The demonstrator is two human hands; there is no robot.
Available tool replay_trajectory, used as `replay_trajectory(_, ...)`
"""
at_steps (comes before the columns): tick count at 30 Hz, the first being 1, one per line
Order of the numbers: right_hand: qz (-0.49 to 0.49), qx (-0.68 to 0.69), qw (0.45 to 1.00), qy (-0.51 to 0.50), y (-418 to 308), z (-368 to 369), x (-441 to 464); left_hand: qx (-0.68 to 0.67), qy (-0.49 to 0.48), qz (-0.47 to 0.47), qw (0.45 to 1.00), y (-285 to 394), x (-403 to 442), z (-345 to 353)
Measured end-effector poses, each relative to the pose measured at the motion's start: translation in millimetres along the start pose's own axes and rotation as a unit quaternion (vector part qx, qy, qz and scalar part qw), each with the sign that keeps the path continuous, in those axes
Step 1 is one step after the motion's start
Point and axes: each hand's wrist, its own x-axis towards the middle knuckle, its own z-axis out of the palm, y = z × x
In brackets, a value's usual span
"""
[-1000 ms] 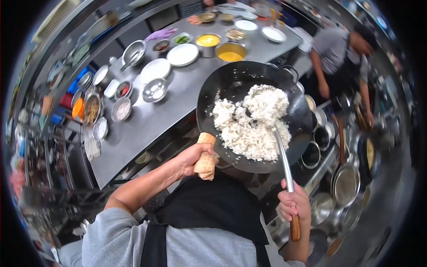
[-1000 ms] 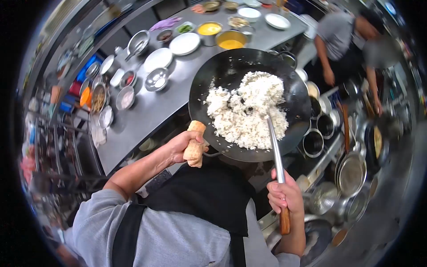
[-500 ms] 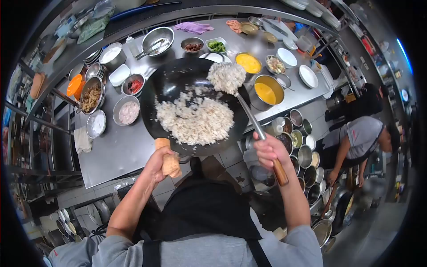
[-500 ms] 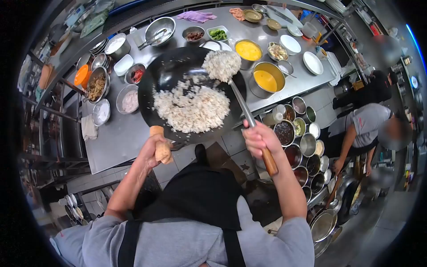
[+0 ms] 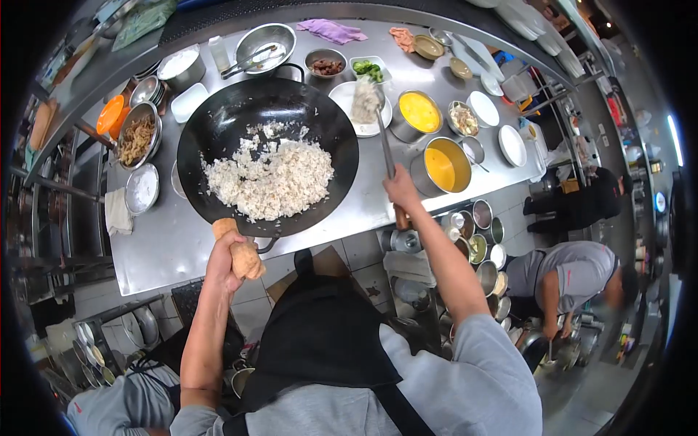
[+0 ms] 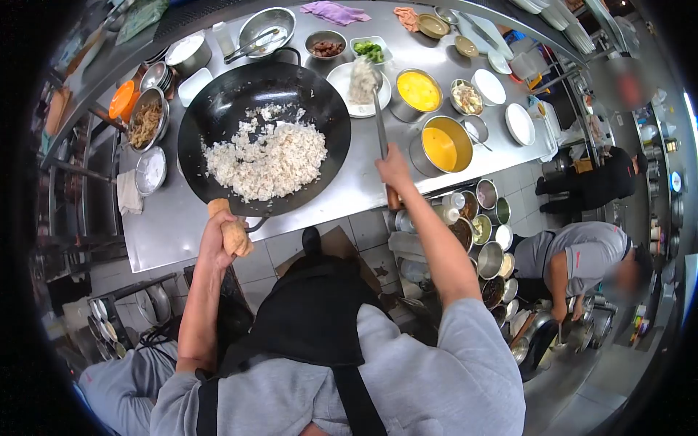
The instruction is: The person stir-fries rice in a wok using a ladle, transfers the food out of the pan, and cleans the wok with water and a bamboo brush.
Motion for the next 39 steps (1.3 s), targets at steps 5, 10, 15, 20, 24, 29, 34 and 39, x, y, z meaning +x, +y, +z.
replay_trajectory(5,0.017,-0.107,0.994,0.016,-11.3,5.7,-19.5,-0.043,0.007,0.022,0.999,-16.8,-25.4,7.4)
replay_trajectory(10,0.031,-0.149,0.988,0.020,-53.3,-36.6,-55.1,-0.064,-0.031,0.015,0.997,-11.2,-49.7,0.1)
replay_trajectory(15,-0.128,-0.060,0.986,-0.086,-110.3,-148.9,-159.1,-0.088,-0.067,0.000,0.994,-14.8,-64.0,1.0)
replay_trajectory(20,-0.112,-0.251,0.930,-0.243,-193.8,-258.5,-228.6,-0.115,-0.081,0.001,0.990,-39.4,-61.7,23.0)
replay_trajectory(24,-0.203,-0.443,0.848,-0.209,-188.3,-235.1,-226.8,-0.122,-0.100,0.020,0.987,-76.2,-75.0,40.0)
replay_trajectory(29,-0.176,-0.185,0.949,-0.183,-141.0,-218.0,-222.6,-0.141,-0.140,0.023,0.980,-81.0,-93.7,44.3)
replay_trajectory(34,0.034,0.021,0.985,-0.170,-95.5,-220.6,-259.3,0.011,0.002,0.157,0.988,-145.3,-136.5,60.8)
replay_trajectory(39,0.161,0.296,0.900,-0.276,-113.8,-149.9,-299.5,0.044,0.057,0.300,0.951,-181.7,-143.0,56.2)
